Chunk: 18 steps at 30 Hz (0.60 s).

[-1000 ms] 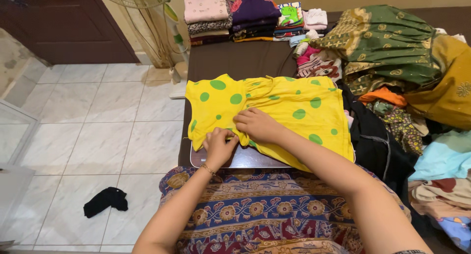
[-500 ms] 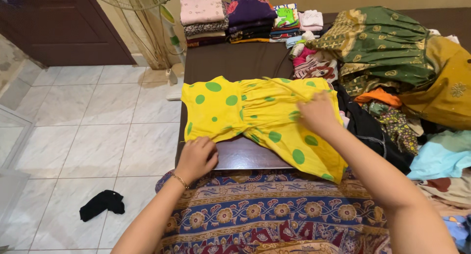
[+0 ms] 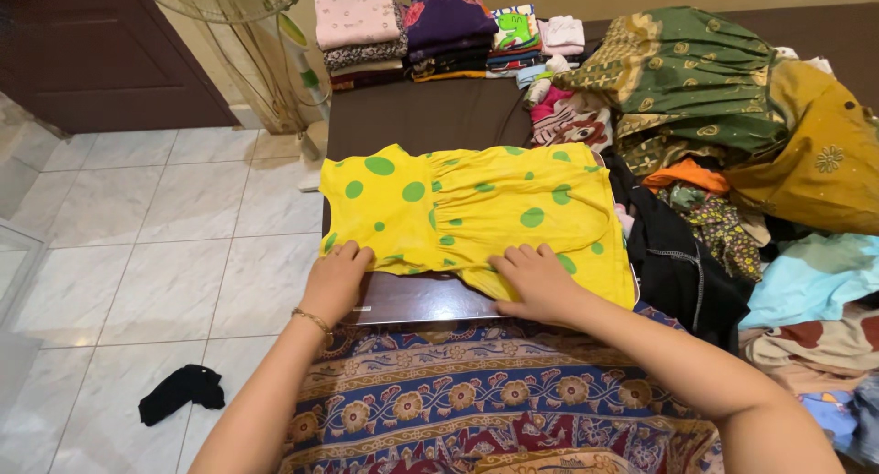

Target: The person folds a yellow patterned top and two black t-shirts on a small wooden board placed on a bed. Each garment is smoothed, folded in half, then folded again into a compact rectangle and set aside on the bed.

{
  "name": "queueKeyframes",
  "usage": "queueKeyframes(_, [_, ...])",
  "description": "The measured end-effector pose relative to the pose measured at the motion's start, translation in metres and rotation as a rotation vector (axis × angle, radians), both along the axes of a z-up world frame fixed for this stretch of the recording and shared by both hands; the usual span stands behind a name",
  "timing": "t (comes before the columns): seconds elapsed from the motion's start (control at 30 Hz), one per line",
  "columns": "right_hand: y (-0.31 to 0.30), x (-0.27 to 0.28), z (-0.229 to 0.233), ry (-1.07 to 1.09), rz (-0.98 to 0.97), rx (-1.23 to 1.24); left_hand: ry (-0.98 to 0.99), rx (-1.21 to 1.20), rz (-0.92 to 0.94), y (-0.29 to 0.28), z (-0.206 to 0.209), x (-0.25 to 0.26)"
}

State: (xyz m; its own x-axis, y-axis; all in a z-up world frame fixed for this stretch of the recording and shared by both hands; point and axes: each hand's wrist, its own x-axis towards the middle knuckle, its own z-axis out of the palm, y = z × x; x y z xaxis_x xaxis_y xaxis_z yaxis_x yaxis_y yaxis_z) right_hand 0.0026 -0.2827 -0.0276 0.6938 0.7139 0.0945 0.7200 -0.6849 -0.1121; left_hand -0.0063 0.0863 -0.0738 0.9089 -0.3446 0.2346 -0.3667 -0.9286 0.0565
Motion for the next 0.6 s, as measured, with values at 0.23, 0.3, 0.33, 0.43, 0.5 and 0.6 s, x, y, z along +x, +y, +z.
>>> queueKeyframes(0.23, [-0.046, 0.019, -0.013, 0.011, -0.217, -0.382, 0.032, -0.049, 0.015, 0.032, 0.0, -0.006])
queueKeyframes(0.3, [-0.072, 0.03, -0.02, 0.022, -0.276, -0.458, 0.064, -0.101, 0.042, 0.042, -0.003, -0.002])
queueKeyframes(0.33, [-0.088, 0.037, -0.022, 0.016, -0.304, -0.487, 0.057, -0.155, 0.052, 0.047, -0.005, -0.001])
queueKeyframes(0.43, [-0.145, 0.066, -0.02, 0.271, -0.333, -0.348, 0.085, -0.324, 0.049, 0.067, -0.015, 0.001])
queueKeyframes(0.5, [-0.179, 0.077, -0.019, 0.612, -0.261, -0.137, 0.159, -0.444, 0.003, 0.082, -0.025, 0.004])
queueKeyframes(0.6, [-0.214, 0.092, -0.018, 1.044, -0.143, 0.17, 0.191, -0.611, -0.194, 0.107, -0.039, 0.013])
